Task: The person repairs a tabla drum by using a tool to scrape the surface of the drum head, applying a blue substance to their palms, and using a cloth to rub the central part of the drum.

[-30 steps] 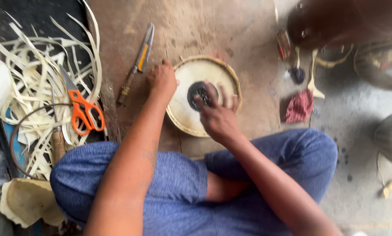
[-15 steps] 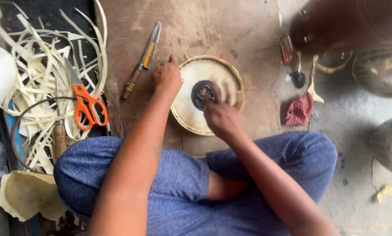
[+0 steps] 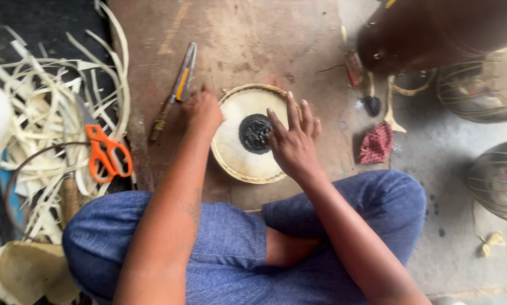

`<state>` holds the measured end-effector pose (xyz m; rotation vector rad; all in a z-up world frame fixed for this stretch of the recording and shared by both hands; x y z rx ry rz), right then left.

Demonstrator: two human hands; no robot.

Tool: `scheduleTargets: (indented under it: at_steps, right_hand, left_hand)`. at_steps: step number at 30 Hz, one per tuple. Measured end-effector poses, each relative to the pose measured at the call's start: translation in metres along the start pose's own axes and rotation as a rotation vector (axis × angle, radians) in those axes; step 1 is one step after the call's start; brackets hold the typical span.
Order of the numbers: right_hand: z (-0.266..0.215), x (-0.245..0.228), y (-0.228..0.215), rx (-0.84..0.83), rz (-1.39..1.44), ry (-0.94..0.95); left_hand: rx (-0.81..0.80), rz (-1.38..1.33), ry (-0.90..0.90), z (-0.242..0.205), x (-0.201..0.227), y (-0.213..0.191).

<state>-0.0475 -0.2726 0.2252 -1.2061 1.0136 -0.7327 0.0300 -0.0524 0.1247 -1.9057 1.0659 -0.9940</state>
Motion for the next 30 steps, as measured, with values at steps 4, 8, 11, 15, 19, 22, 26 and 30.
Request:
scheduleTargets:
  at_steps: [4, 8, 11, 15, 19, 22, 26, 30]
  right_hand:
    - [-0.017, -0.030, 0.027, -0.199, -0.050, -0.041]
    - [-0.007, -0.016, 0.016, -0.022, -0.080, -0.061]
    - [-0.011, -0.017, 0.025, -0.113, -0.039, -0.070]
    - [-0.006, -0.020, 0.028, -0.158, -0.051, -0.063]
    - [-0.005, -0.018, 0.036, -0.158, -0.038, -0.108]
    - [-0.001, -0.016, 0.026, -0.113, -0.053, -0.055]
    - [-0.005, -0.017, 0.026, -0.149, -0.002, -0.060]
    - [0.006, -0.002, 0.025, -0.213, -0.014, -0.001]
  left_hand:
    - [0.005, -0.116, 0.128, -0.007, 0.012, 0.003]
    - [0.100, -0.083, 0.174, 0.000, 0.014, 0.010]
    - [0.069, -0.076, 0.144, 0.002, 0.006, 0.020]
    - [-0.010, -0.125, 0.107, 0.001, 0.008, 0.011]
    - [0.071, -0.065, 0.167, -0.001, 0.007, 0.018]
    - [0.052, -0.059, 0.181, 0.005, 0.016, 0.003]
    - [0.064, -0.051, 0.187, -0.003, 0.003, 0.012]
    - [0.051, -0.085, 0.203, 0.005, 0.008, 0.006]
Point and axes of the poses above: each hand's wrist, its own z-axis towards the middle knuckle, its own y-axis out of the palm, x = y × z, the point moved 3 cm from there along z, towards the middle knuckle
